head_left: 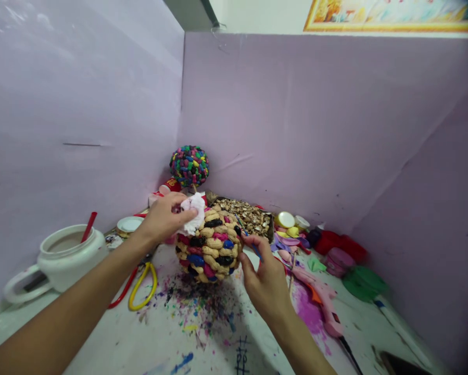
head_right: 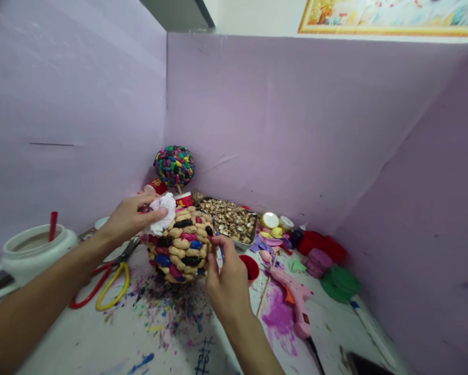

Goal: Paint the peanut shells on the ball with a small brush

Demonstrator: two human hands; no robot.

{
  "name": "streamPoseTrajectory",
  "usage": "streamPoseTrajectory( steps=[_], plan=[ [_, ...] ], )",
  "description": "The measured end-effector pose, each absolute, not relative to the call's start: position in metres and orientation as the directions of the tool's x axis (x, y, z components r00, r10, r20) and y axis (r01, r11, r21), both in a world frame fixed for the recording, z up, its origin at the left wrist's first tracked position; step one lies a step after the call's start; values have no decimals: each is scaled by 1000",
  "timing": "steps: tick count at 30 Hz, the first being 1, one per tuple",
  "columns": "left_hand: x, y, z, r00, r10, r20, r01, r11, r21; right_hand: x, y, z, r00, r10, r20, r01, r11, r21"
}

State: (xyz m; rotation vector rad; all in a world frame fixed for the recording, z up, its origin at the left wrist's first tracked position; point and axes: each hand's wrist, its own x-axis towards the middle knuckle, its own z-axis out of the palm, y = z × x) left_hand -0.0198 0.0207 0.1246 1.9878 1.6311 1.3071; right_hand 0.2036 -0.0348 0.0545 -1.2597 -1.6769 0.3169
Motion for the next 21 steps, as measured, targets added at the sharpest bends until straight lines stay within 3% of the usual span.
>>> streamPoseTrajectory(
  steps=[7,16,21],
  plan=[
    [-18,21,112,-9,882,472,773,-293,562,205,-36,59,16,823,568,573,458,-680],
    [-31,25,103,-22,895,445,671,-317,671,229,-64,99,349,624,699,378,589,-714],
    [-30,24,104,-24,893,449,655,-325,682,224,-78,105,242,584,775,456,636,-622]
  ],
)
